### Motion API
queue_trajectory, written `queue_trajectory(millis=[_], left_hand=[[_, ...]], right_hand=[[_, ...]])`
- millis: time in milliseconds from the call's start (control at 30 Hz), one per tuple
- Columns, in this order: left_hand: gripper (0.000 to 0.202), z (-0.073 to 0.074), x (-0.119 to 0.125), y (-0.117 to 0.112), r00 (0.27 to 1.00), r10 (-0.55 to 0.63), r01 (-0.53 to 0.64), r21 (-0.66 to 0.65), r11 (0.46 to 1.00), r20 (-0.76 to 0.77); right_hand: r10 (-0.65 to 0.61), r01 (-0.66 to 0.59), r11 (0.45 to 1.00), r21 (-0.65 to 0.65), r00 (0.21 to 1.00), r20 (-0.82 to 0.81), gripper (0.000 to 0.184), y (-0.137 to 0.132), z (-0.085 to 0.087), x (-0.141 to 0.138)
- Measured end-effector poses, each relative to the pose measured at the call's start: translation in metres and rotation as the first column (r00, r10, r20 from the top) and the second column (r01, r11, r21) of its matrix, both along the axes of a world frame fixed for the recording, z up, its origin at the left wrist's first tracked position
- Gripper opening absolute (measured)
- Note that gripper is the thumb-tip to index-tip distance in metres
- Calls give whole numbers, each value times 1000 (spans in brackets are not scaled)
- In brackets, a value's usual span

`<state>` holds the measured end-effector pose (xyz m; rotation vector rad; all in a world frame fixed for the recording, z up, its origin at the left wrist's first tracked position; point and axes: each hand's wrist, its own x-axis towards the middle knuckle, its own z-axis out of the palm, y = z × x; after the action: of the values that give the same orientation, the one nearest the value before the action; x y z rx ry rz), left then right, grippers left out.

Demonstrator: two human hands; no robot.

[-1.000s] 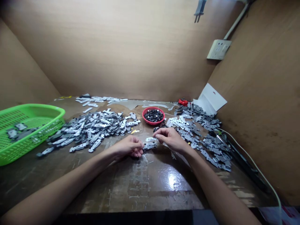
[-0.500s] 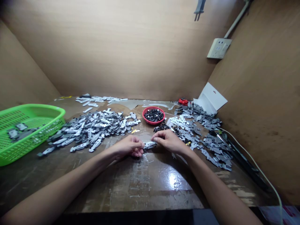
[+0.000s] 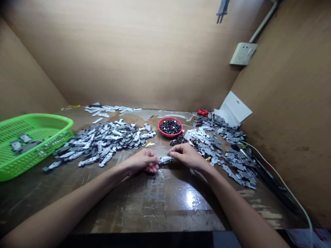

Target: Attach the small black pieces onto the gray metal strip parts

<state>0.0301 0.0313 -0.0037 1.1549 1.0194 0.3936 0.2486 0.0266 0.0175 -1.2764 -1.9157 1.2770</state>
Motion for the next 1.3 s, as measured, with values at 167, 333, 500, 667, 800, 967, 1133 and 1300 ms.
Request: queue_trajectory(millis=[167, 333, 500, 667, 800, 967, 1133, 1300], left_hand=[[30, 0, 0, 0, 1000, 0, 0, 6, 1000, 10], [29, -2, 0, 0, 1000, 6, -6, 5, 1000, 12], [28, -2, 0, 0, 1000, 11, -11, -1, 1000, 18], [29, -3, 0, 0, 999, 17, -16, -6, 1000, 32], [29, -4, -1, 0, 999, 20, -20, -12, 1000, 44], [28, -3, -1, -1, 995, 58, -56, -25, 998, 76], [24, -1, -1, 0, 993, 97, -95, -30, 995, 73], [25, 0, 0, 0, 987, 128, -126, -28, 992, 98]], right_hand=[[-8, 7, 1000, 16, 999, 32, 30, -1, 2, -1], [-12, 11, 999, 33, 999, 34, 30, -2, 4, -2], [-16, 13, 998, 66, 999, 46, 28, -3, 5, -4], [-6, 5, 998, 64, 1000, 13, 27, -5, 5, -5], [-26, 25, 1000, -13, 998, -55, 27, -4, 1, -5], [-160, 141, 983, -114, 973, -170, 29, -2, -7, -5], [-237, 216, 968, -125, 954, -184, 30, -2, -10, -5], [-277, 259, 958, -125, 947, -159, 31, 2, -19, -4]])
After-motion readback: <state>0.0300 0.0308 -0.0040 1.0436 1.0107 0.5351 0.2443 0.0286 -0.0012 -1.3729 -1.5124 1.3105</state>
